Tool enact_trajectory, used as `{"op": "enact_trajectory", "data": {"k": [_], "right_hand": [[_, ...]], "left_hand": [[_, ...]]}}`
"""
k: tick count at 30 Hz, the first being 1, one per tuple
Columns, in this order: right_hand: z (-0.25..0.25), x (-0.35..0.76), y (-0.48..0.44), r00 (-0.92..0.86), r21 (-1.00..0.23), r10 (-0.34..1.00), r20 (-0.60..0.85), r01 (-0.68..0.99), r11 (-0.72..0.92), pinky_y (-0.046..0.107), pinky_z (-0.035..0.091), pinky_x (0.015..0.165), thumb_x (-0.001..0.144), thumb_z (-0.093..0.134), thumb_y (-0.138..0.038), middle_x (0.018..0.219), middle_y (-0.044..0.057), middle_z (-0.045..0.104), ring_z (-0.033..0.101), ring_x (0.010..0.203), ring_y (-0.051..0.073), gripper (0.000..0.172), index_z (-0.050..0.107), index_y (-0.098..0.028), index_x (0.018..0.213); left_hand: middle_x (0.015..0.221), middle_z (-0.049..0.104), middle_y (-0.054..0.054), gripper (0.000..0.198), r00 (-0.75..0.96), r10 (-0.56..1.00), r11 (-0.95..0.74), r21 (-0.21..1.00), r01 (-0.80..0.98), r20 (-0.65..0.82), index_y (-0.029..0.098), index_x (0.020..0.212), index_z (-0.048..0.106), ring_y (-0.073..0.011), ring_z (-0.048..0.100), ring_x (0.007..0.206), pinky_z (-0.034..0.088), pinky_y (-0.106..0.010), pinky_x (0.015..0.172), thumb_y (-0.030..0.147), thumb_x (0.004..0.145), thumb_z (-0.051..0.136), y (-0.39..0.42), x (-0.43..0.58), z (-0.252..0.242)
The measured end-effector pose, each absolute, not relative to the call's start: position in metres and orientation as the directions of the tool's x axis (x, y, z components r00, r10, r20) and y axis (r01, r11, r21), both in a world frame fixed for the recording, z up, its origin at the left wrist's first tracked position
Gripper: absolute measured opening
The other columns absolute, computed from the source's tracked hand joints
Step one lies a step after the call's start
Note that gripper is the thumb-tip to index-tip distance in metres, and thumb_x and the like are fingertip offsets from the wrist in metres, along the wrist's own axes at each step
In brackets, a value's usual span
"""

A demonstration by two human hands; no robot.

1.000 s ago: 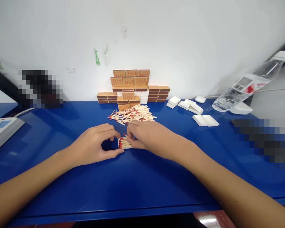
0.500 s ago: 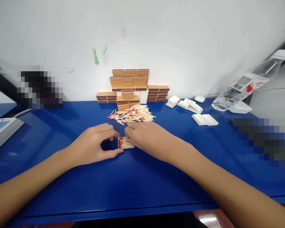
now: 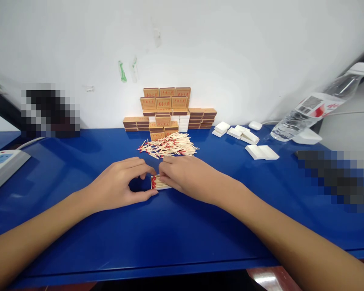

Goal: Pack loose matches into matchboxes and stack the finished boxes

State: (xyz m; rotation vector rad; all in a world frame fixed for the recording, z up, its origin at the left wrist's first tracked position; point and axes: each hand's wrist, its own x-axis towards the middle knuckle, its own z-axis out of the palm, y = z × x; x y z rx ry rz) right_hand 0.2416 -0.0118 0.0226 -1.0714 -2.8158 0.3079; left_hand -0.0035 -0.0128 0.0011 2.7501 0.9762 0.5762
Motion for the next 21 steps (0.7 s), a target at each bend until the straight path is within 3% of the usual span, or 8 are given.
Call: {"op": "enact_trajectory", "data": {"k": [21], "right_hand": [[0.024, 0.252, -0.007, -0.745, -0.282, 0.663, 0.073, 0.622, 0.73, 0.03, 0.038, 0.068, 0.107, 0.057, -0.027, 0.092, 0.003, 0.068, 0.058, 0.074, 0.016, 0.017, 0.065, -0.019, 0.094]], "left_hand": [[0.091, 0.068, -0.002, 0.02, 0.734, 0.584, -0.809, 0.324, 0.491, 0.346, 0.019, 0.102, 0.074, -0.018, 0.065, 0.084, 0.05, -0.03, 0.074, 0.036, 0.093, 0.077, -0.014, -0.003, 0.002]]}}
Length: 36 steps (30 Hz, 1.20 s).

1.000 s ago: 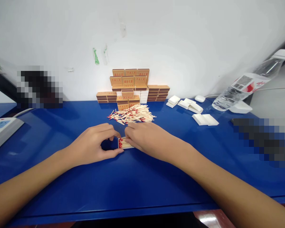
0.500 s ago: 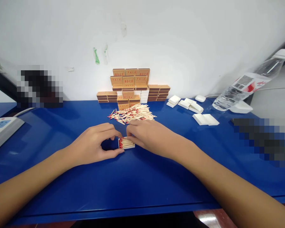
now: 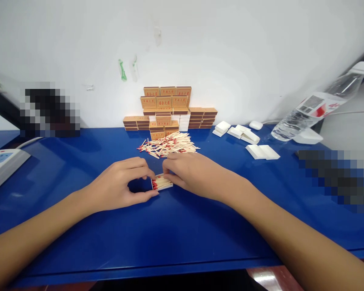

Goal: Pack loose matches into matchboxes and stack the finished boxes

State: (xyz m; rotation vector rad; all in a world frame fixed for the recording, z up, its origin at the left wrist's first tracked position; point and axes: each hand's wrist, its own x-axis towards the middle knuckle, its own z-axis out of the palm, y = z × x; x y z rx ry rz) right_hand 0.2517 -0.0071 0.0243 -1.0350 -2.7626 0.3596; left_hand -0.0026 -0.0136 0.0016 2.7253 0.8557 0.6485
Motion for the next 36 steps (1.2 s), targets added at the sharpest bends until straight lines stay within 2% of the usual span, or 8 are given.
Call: {"op": "enact_trajectory", "data": {"k": [15, 19, 22, 26, 30, 33, 36], "right_hand": [[0.022, 0.251, -0.005, -0.738, -0.331, 0.672, 0.063, 0.62, 0.711, 0.03, 0.038, 0.069, 0.106, 0.052, -0.024, 0.093, 0.004, 0.069, 0.06, 0.079, 0.018, 0.017, 0.066, -0.02, 0.098], [0.03, 0.256, -0.002, -0.709, -0.313, 0.692, 0.132, 0.633, 0.708, 0.03, 0.037, 0.068, 0.104, 0.054, -0.025, 0.094, 0.005, 0.069, 0.057, 0.075, 0.017, 0.014, 0.064, -0.02, 0.094], [0.035, 0.266, 0.005, -0.67, -0.28, 0.724, 0.164, 0.673, 0.685, 0.031, 0.035, 0.067, 0.103, 0.053, -0.028, 0.087, 0.004, 0.067, 0.055, 0.073, 0.017, 0.018, 0.062, -0.02, 0.09], [0.033, 0.285, 0.017, -0.58, -0.226, 0.813, 0.054, 0.786, 0.575, 0.032, 0.035, 0.065, 0.101, 0.056, -0.034, 0.084, 0.004, 0.067, 0.054, 0.071, 0.018, 0.021, 0.064, -0.021, 0.086], [0.029, 0.298, 0.024, -0.539, -0.252, 0.839, -0.078, 0.824, 0.507, 0.031, 0.038, 0.062, 0.096, 0.064, -0.044, 0.083, 0.004, 0.069, 0.057, 0.069, 0.018, 0.024, 0.068, -0.022, 0.09], [0.027, 0.298, 0.024, -0.525, -0.314, 0.834, -0.172, 0.831, 0.459, 0.03, 0.039, 0.06, 0.096, 0.063, -0.04, 0.084, 0.003, 0.071, 0.059, 0.067, 0.017, 0.019, 0.068, -0.022, 0.092], [0.027, 0.295, 0.021, -0.529, -0.327, 0.828, -0.184, 0.828, 0.456, 0.031, 0.04, 0.062, 0.098, 0.06, -0.034, 0.087, 0.004, 0.071, 0.058, 0.07, 0.017, 0.016, 0.066, -0.022, 0.09]], "left_hand": [[0.095, 0.069, -0.004, 0.018, 0.755, 0.564, -0.821, 0.332, 0.465, 0.335, 0.019, 0.107, 0.076, -0.0179, 0.066, 0.086, 0.052, -0.03, 0.075, 0.034, 0.098, 0.071, -0.015, -0.004, 0.004], [0.095, 0.068, -0.003, 0.017, 0.758, 0.559, -0.825, 0.316, 0.468, 0.336, 0.02, 0.107, 0.077, -0.0174, 0.066, 0.085, 0.052, -0.03, 0.074, 0.033, 0.098, 0.071, -0.015, -0.004, 0.004], [0.096, 0.069, -0.003, 0.02, 0.748, 0.567, -0.821, 0.312, 0.479, 0.345, 0.019, 0.108, 0.077, -0.0175, 0.066, 0.086, 0.053, -0.03, 0.075, 0.035, 0.096, 0.073, -0.016, -0.004, 0.004], [0.1, 0.068, -0.004, 0.026, 0.752, 0.568, -0.821, 0.296, 0.489, 0.334, 0.02, 0.113, 0.076, -0.0176, 0.066, 0.087, 0.053, -0.031, 0.074, 0.039, 0.096, 0.073, -0.017, -0.004, 0.003], [0.106, 0.067, -0.005, 0.027, 0.737, 0.589, -0.807, 0.291, 0.513, 0.333, 0.021, 0.113, 0.077, -0.0178, 0.066, 0.088, 0.054, -0.031, 0.074, 0.042, 0.096, 0.072, -0.018, -0.004, 0.002], [0.111, 0.067, -0.007, 0.031, 0.731, 0.593, -0.804, 0.286, 0.521, 0.338, 0.022, 0.118, 0.076, -0.0187, 0.067, 0.09, 0.055, -0.032, 0.076, 0.043, 0.096, 0.072, -0.017, -0.004, 0.001], [0.114, 0.067, -0.007, 0.034, 0.741, 0.58, -0.815, 0.259, 0.519, 0.339, 0.023, 0.122, 0.075, -0.0193, 0.068, 0.091, 0.055, -0.032, 0.075, 0.045, 0.096, 0.071, -0.017, -0.004, 0.001]]}}
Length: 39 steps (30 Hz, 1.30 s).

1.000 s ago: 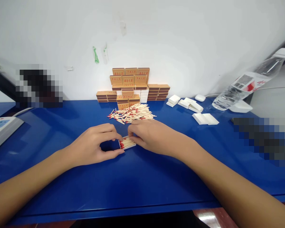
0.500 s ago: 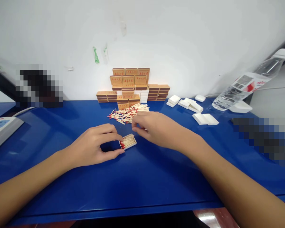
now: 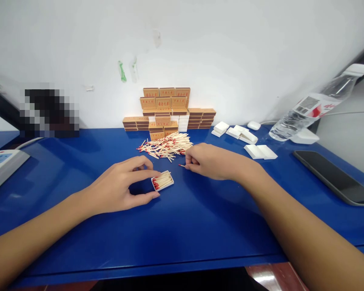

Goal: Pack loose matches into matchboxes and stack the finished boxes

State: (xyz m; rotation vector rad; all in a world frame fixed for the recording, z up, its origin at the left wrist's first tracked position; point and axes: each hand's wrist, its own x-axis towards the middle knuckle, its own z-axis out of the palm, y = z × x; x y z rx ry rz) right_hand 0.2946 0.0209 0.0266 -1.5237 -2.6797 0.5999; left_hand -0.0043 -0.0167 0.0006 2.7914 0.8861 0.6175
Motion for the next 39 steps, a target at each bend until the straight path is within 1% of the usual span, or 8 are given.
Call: {"op": "enact_trajectory", "data": {"k": [3, 9, 12, 17, 26, 30, 34, 39], "right_hand": [[0.029, 0.289, 0.017, -0.557, -0.336, 0.823, -0.116, 0.801, 0.495, 0.032, 0.038, 0.063, 0.099, 0.058, -0.036, 0.084, 0.004, 0.068, 0.055, 0.069, 0.017, 0.019, 0.063, -0.022, 0.087], [0.035, 0.267, 0.007, -0.645, -0.577, 0.763, 0.032, 0.612, 0.541, 0.03, 0.041, 0.067, 0.104, 0.054, -0.042, 0.086, 0.002, 0.068, 0.056, 0.073, 0.017, 0.026, 0.063, -0.022, 0.091], [0.033, 0.258, 0.002, -0.65, -0.572, 0.757, 0.068, 0.596, 0.563, 0.03, 0.041, 0.068, 0.104, 0.054, -0.041, 0.087, 0.002, 0.067, 0.056, 0.075, 0.017, 0.025, 0.065, -0.021, 0.093], [0.029, 0.252, -0.001, -0.659, -0.58, 0.751, 0.037, 0.598, 0.554, 0.03, 0.041, 0.068, 0.105, 0.054, -0.038, 0.088, 0.003, 0.068, 0.056, 0.076, 0.017, 0.024, 0.065, -0.02, 0.093], [0.028, 0.252, 0.0, -0.675, -0.604, 0.736, 0.051, 0.566, 0.561, 0.03, 0.043, 0.067, 0.105, 0.055, -0.038, 0.09, 0.003, 0.07, 0.058, 0.075, 0.017, 0.022, 0.067, -0.022, 0.095], [0.028, 0.253, 0.0, -0.681, -0.614, 0.732, 0.034, 0.563, 0.553, 0.03, 0.043, 0.067, 0.104, 0.057, -0.035, 0.089, 0.002, 0.071, 0.058, 0.074, 0.016, 0.019, 0.068, -0.022, 0.096], [0.028, 0.252, -0.001, -0.686, -0.599, 0.721, 0.1, 0.537, 0.594, 0.03, 0.045, 0.071, 0.104, 0.058, -0.033, 0.095, 0.003, 0.071, 0.059, 0.079, 0.016, 0.017, 0.066, -0.021, 0.095], [0.032, 0.251, -0.002, -0.698, -0.625, 0.714, 0.06, 0.531, 0.572, 0.029, 0.044, 0.069, 0.103, 0.058, -0.031, 0.092, 0.002, 0.073, 0.06, 0.076, 0.016, 0.016, 0.066, -0.021, 0.093]], "left_hand": [[0.114, 0.068, -0.007, 0.031, 0.74, 0.574, -0.819, 0.241, 0.52, 0.35, 0.023, 0.118, 0.077, -0.0187, 0.068, 0.089, 0.055, -0.032, 0.073, 0.045, 0.097, 0.071, -0.017, -0.004, 0.0], [0.109, 0.07, -0.008, 0.031, 0.696, 0.589, -0.807, 0.253, 0.533, 0.411, 0.02, 0.116, 0.074, -0.0213, 0.07, 0.093, 0.058, -0.035, 0.082, 0.044, 0.096, 0.071, -0.017, -0.003, 0.001], [0.104, 0.071, -0.007, 0.041, 0.645, 0.641, -0.764, 0.261, 0.591, 0.416, 0.017, 0.112, 0.073, -0.024, 0.07, 0.092, 0.057, -0.038, 0.079, 0.052, 0.091, 0.076, -0.016, -0.001, 0.001], [0.097, 0.069, -0.005, 0.047, 0.617, 0.696, -0.715, 0.275, 0.643, 0.367, 0.019, 0.103, 0.075, -0.0226, 0.068, 0.085, 0.054, -0.035, 0.073, 0.061, 0.084, 0.081, -0.015, 0.0, -0.001], [0.095, 0.066, -0.005, 0.034, 0.659, 0.668, -0.744, 0.316, 0.589, 0.346, 0.02, 0.108, 0.079, -0.0204, 0.066, 0.085, 0.054, -0.036, 0.078, 0.051, 0.095, 0.073, -0.014, -0.001, -0.005], [0.095, 0.064, -0.004, 0.034, 0.665, 0.665, -0.747, 0.318, 0.584, 0.34, 0.021, 0.111, 0.079, -0.0201, 0.066, 0.085, 0.055, -0.036, 0.079, 0.051, 0.097, 0.072, -0.014, -0.002, -0.005], [0.096, 0.064, -0.004, 0.03, 0.672, 0.655, -0.756, 0.305, 0.579, 0.346, 0.023, 0.112, 0.079, -0.0194, 0.065, 0.084, 0.054, -0.035, 0.078, 0.048, 0.097, 0.072, -0.013, -0.003, -0.005], [0.095, 0.064, -0.005, 0.031, 0.675, 0.65, -0.76, 0.301, 0.576, 0.349, 0.022, 0.111, 0.079, -0.0194, 0.065, 0.084, 0.054, -0.035, 0.078, 0.049, 0.099, 0.07, -0.011, -0.003, -0.004]]}}
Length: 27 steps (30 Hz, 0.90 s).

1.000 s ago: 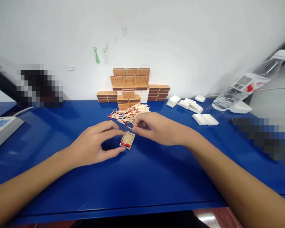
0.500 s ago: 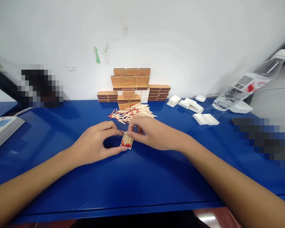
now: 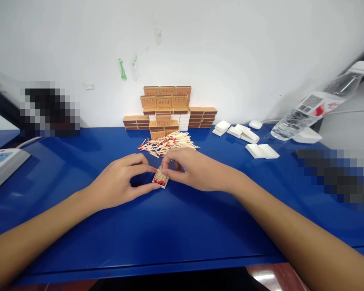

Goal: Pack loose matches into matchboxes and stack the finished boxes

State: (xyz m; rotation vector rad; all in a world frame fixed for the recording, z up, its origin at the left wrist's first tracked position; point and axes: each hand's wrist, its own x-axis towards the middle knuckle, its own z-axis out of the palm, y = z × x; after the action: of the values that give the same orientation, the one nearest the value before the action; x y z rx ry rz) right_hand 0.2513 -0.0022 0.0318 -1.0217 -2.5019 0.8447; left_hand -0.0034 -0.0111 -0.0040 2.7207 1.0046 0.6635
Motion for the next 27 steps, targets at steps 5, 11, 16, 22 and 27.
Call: {"op": "enact_trajectory", "data": {"k": [5, 11, 16, 22, 27], "right_hand": [[0.031, 0.256, 0.0, -0.674, -0.587, 0.738, 0.039, 0.582, 0.563, 0.029, 0.042, 0.066, 0.103, 0.058, -0.036, 0.089, 0.002, 0.07, 0.057, 0.074, 0.016, 0.019, 0.068, -0.021, 0.096], [0.031, 0.256, 0.0, -0.671, -0.539, 0.74, 0.045, 0.607, 0.584, 0.03, 0.041, 0.068, 0.103, 0.058, -0.038, 0.087, 0.003, 0.068, 0.057, 0.076, 0.017, 0.021, 0.066, -0.021, 0.094], [0.033, 0.254, -0.004, -0.684, -0.578, 0.729, 0.028, 0.584, 0.57, 0.031, 0.041, 0.065, 0.103, 0.058, -0.041, 0.086, 0.003, 0.069, 0.057, 0.074, 0.017, 0.022, 0.068, -0.022, 0.095], [0.031, 0.254, -0.005, -0.688, -0.603, 0.725, 0.002, 0.578, 0.55, 0.03, 0.042, 0.065, 0.102, 0.059, -0.041, 0.088, 0.002, 0.071, 0.059, 0.074, 0.016, 0.022, 0.068, -0.022, 0.097], [0.034, 0.253, -0.006, -0.682, -0.579, 0.731, 0.002, 0.595, 0.556, 0.03, 0.041, 0.064, 0.101, 0.06, -0.041, 0.085, 0.001, 0.07, 0.058, 0.072, 0.016, 0.021, 0.068, -0.022, 0.095]], "left_hand": [[0.096, 0.067, -0.005, 0.031, 0.652, 0.664, -0.747, 0.299, 0.594, 0.366, 0.021, 0.112, 0.078, -0.0204, 0.067, 0.086, 0.055, -0.035, 0.078, 0.047, 0.098, 0.071, -0.012, -0.003, -0.003], [0.096, 0.068, -0.005, 0.049, 0.61, 0.687, -0.724, 0.304, 0.619, 0.394, 0.018, 0.111, 0.077, -0.0228, 0.068, 0.087, 0.054, -0.037, 0.076, 0.059, 0.085, 0.081, -0.015, 0.001, -0.004], [0.093, 0.067, -0.004, 0.051, 0.605, 0.709, -0.704, 0.309, 0.64, 0.363, 0.018, 0.104, 0.076, -0.0229, 0.066, 0.085, 0.052, -0.037, 0.075, 0.065, 0.082, 0.081, -0.017, 0.004, -0.005], [0.094, 0.067, -0.003, 0.035, 0.601, 0.714, -0.699, 0.323, 0.638, 0.358, 0.02, 0.105, 0.076, -0.0217, 0.065, 0.085, 0.052, -0.036, 0.076, 0.05, 0.086, 0.081, -0.017, 0.005, -0.006], [0.093, 0.067, -0.003, 0.048, 0.563, 0.74, -0.672, 0.363, 0.646, 0.368, 0.02, 0.101, 0.075, -0.0223, 0.064, 0.084, 0.052, -0.039, 0.078, 0.064, 0.082, 0.081, -0.021, 0.012, -0.006]]}}
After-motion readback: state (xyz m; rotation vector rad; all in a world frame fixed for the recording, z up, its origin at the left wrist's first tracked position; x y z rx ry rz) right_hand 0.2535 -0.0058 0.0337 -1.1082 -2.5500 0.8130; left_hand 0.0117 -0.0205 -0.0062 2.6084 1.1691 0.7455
